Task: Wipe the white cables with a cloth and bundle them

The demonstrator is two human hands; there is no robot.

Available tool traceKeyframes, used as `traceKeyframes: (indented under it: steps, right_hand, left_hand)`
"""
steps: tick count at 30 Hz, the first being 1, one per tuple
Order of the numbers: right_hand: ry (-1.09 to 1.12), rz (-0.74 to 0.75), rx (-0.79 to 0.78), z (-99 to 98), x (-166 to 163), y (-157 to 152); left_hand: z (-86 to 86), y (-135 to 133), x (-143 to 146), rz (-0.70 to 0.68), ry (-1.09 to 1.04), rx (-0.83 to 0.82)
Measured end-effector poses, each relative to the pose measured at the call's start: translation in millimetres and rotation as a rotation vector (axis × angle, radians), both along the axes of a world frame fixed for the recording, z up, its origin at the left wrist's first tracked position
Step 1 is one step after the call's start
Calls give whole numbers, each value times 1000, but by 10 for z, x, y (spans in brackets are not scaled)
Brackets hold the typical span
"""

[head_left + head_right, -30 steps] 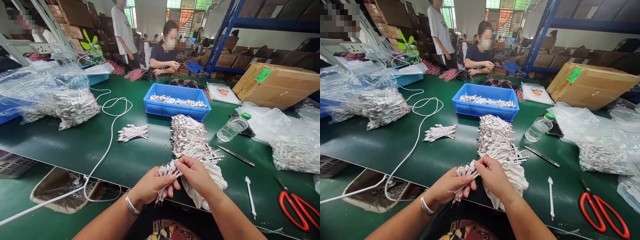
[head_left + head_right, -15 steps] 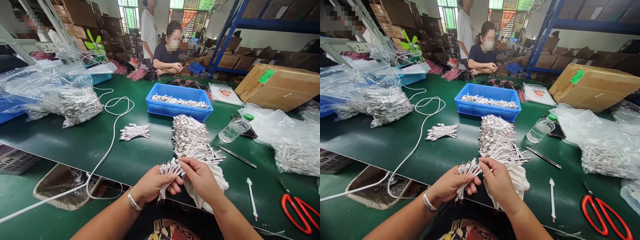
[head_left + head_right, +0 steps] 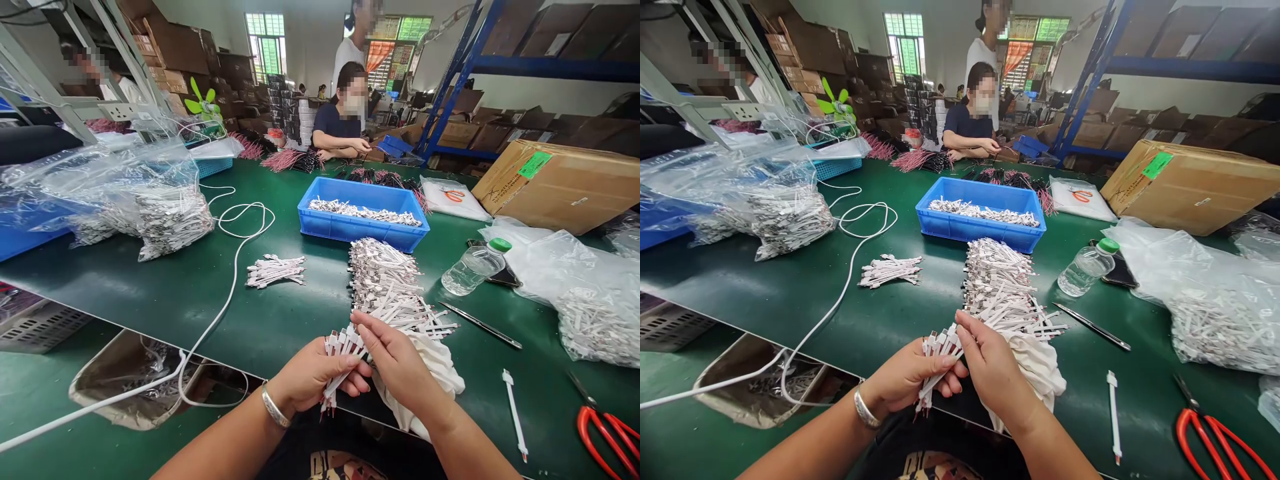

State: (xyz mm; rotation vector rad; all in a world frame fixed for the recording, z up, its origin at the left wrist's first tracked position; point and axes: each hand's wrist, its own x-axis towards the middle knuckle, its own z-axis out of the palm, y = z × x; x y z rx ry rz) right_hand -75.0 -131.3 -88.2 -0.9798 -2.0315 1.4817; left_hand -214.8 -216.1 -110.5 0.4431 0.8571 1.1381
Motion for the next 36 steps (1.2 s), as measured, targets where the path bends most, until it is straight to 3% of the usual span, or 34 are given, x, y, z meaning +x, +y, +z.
traceKeyframes:
  steps: [13,22,36]
  right_hand:
    - [-11,50,-78,12,-58,-57]
    - [124,12,-258,94,-77,-92]
    - [118,-51,-193,50,-82,-60]
  left_hand:
    - [-13,-2,-22,-11,-33,15]
    - [61,-10,-12,-35,15,1]
    - [25,-20,-52,-41,16,21]
